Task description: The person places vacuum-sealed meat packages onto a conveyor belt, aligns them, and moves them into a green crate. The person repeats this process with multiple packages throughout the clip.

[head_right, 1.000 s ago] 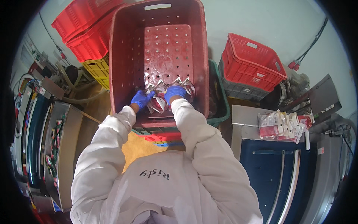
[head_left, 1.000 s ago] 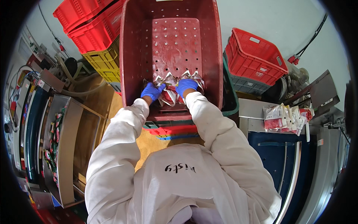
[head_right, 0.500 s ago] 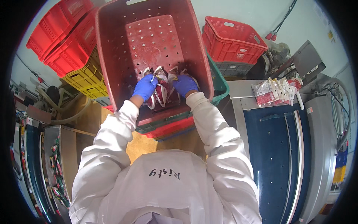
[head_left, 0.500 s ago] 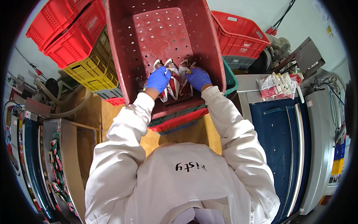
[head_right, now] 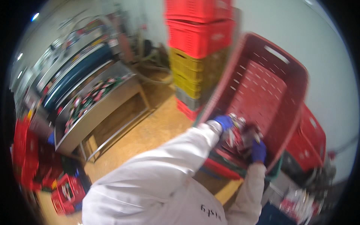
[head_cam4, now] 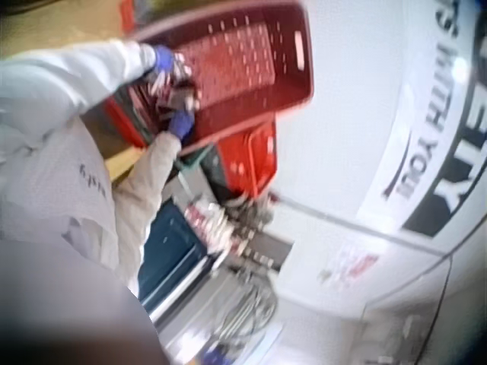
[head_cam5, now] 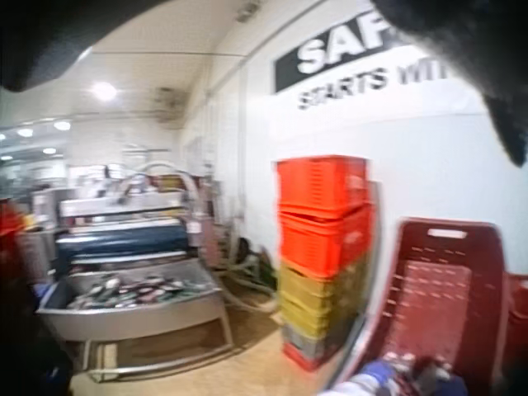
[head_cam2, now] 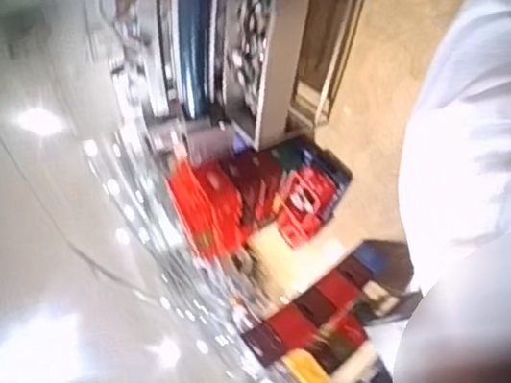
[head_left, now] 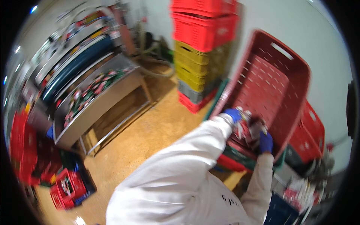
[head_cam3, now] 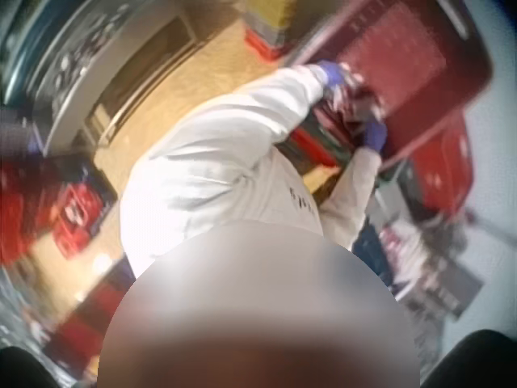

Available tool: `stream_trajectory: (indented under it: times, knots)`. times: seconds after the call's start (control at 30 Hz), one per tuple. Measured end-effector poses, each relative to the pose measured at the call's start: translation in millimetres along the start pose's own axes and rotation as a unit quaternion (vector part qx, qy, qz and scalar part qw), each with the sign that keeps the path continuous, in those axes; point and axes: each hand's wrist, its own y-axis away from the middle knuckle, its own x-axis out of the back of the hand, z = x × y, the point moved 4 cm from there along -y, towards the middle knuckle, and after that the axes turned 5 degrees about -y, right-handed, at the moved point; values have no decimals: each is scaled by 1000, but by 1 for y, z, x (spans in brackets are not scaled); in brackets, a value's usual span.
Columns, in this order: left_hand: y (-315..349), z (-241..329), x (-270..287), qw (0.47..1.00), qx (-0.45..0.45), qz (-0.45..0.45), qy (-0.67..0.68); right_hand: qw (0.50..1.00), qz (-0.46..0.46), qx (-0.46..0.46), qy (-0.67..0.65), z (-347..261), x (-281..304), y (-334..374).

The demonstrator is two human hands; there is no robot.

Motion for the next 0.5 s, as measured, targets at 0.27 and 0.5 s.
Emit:
stream_trajectory:
  times: [0.27, 0.5]
  knots:
    - [10, 5, -4, 998, 42, 8, 56, 996, -18, -33, -79, 22, -29, 2]
    - [26, 56, 29, 964, -241, 112, 30, 886, 40, -152, -436, 6, 27, 13]
